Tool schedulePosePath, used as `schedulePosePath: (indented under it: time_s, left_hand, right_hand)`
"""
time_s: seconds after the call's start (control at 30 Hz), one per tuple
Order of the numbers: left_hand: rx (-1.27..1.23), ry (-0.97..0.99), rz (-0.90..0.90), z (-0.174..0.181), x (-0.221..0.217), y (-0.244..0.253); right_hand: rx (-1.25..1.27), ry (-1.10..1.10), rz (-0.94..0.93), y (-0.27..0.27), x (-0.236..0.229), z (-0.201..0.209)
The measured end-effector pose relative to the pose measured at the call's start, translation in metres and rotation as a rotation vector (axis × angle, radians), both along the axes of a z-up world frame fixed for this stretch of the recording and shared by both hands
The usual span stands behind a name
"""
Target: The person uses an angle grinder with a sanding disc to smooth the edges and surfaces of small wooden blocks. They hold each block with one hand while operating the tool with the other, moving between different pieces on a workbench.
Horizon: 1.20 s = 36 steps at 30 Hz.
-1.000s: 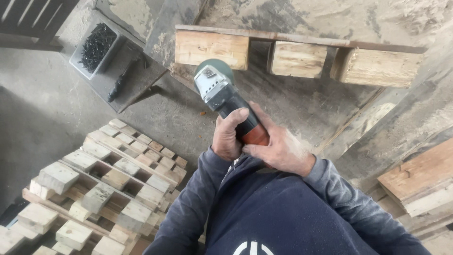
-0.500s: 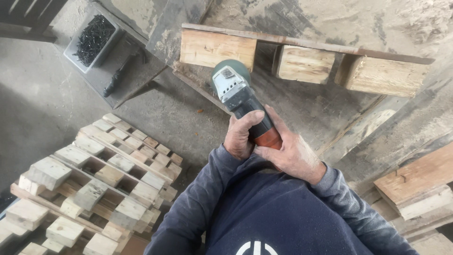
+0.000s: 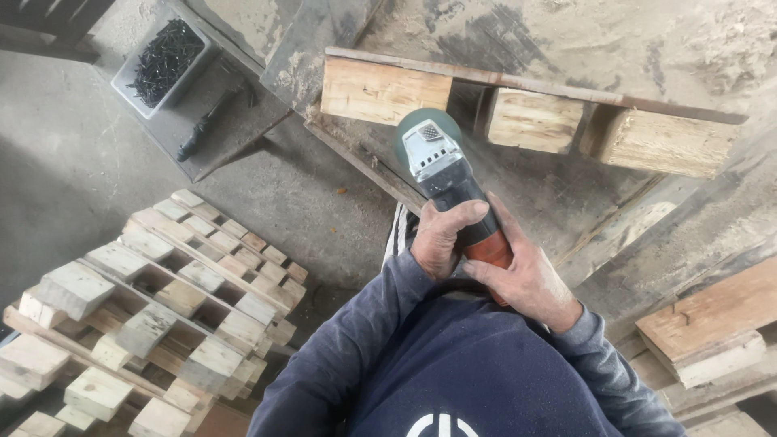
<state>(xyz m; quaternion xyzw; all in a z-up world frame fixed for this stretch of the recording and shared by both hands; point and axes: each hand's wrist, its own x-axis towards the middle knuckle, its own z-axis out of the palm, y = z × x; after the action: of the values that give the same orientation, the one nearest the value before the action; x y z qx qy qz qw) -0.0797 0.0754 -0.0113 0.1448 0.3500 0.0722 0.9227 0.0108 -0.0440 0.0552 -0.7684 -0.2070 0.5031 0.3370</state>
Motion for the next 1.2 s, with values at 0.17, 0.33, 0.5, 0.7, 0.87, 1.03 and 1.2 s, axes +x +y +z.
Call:
schedulePosePath:
  time_s: [0.17, 0.33, 0.5, 0.7, 0.87, 1.03, 1.2]
  left_hand:
    - [-0.001, -0.005, -0.011, 0.001, 0.002, 0.003]
    - [0.039, 0.034, -0.038, 0.001, 0.0, 0.001]
    - [0.036, 0.029, -0.052, 0.0, -0.003, -0.005]
    - [0.044, 0.037, -0.06, 0.0, -0.004, -0.012]
    - [0.061, 0.035, -0.053, -0.002, -0.006, -0.017]
    - [0.047, 0.047, -0.014, -0.001, -0.012, -0.023]
    - [0.034, 0.086, 0.028, 0.004, -0.023, -0.028]
  right_hand:
    - [0.007, 0.068, -0.044, -0.002, 0.001, -0.003]
    - [0.041, 0.1, -0.05, -0.006, -0.001, -0.01]
    - [-0.038, 0.115, -0.042, -0.012, -0.002, -0.014]
    - [-0.011, 0.161, -0.055, -0.02, -0.004, -0.014]
    - [-0.043, 0.157, -0.047, -0.025, -0.003, -0.015]
    - [0.04, 0.23, -0.053, -0.027, -0.004, -0.014]
    - [-0.02, 0.245, 0.019, -0.029, -0.004, -0.018]
